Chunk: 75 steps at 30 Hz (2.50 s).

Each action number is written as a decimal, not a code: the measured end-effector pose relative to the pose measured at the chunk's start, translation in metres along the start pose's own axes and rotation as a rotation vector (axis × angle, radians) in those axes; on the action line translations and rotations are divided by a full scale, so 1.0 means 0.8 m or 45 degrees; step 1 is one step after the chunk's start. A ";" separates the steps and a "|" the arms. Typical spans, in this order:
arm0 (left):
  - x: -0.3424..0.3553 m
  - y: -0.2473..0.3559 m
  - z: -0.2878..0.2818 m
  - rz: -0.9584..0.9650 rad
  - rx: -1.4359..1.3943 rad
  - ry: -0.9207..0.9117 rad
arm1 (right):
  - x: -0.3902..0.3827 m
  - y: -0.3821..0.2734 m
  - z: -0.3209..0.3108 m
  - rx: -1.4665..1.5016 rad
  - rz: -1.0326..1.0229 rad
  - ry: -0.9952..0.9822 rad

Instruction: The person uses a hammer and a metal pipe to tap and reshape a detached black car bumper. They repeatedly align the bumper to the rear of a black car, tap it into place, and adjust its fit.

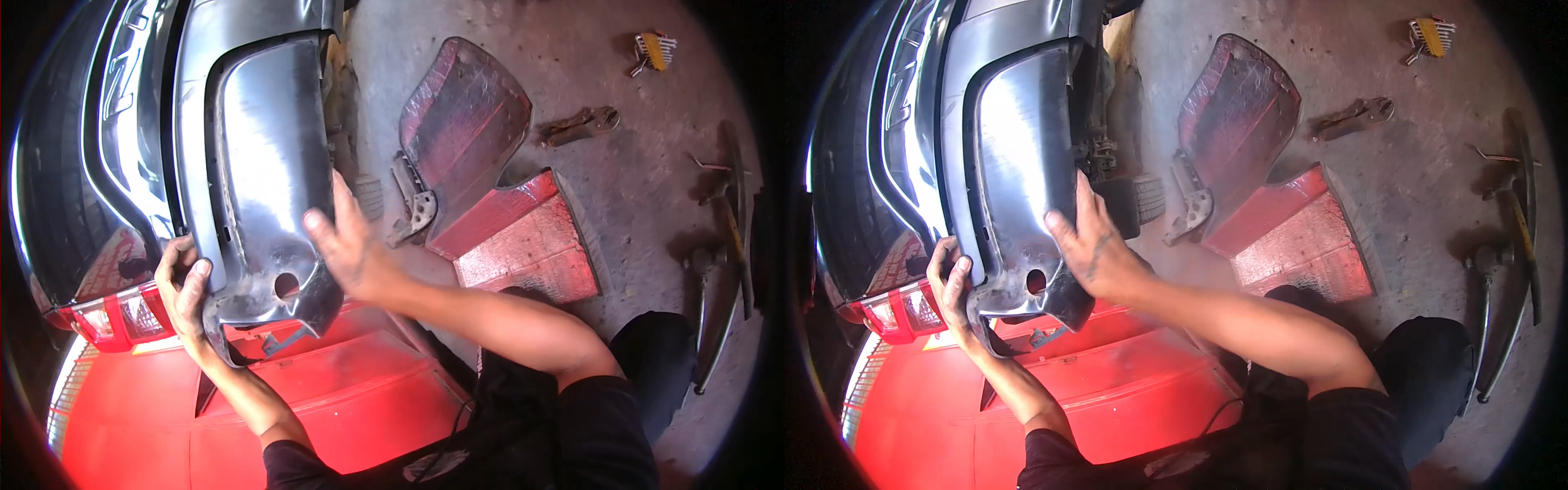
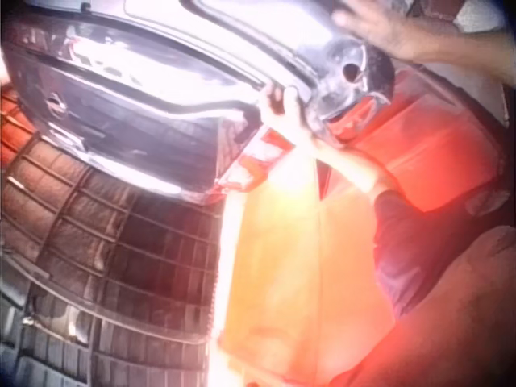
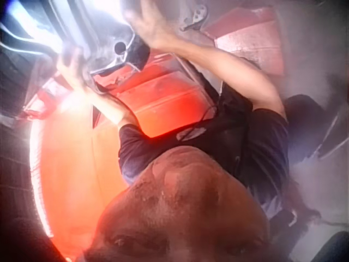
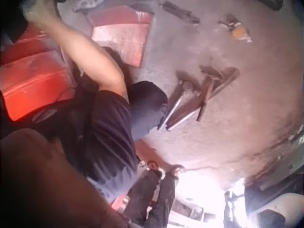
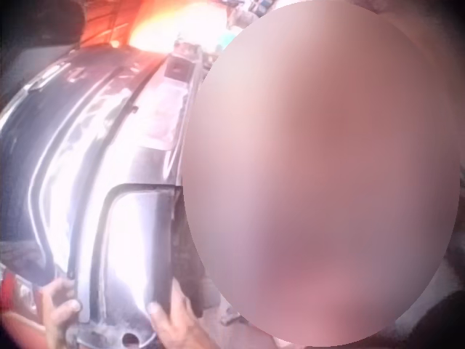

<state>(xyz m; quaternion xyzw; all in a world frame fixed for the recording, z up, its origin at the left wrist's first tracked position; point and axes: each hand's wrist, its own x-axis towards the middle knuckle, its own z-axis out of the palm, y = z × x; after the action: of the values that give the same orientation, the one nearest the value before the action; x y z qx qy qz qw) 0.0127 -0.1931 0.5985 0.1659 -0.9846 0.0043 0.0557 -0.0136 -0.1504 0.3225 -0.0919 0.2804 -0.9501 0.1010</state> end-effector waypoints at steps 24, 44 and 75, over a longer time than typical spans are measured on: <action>-0.006 0.008 0.010 0.382 0.203 0.052 | 0.002 0.013 0.013 -0.216 -0.201 0.182; -0.167 -0.172 0.134 0.207 -0.997 1.183 | 0.179 -0.044 -0.043 0.290 0.378 0.172; -0.129 -0.169 0.157 -0.843 -1.630 1.906 | 0.199 -0.015 -0.029 0.756 0.422 0.185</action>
<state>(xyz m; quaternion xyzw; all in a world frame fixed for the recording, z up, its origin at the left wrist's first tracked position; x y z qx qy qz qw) 0.1400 -0.2903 0.4609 0.3223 -0.4212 -0.4329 0.7289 -0.1738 -0.1673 0.3285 0.0560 0.0092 -0.9650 0.2559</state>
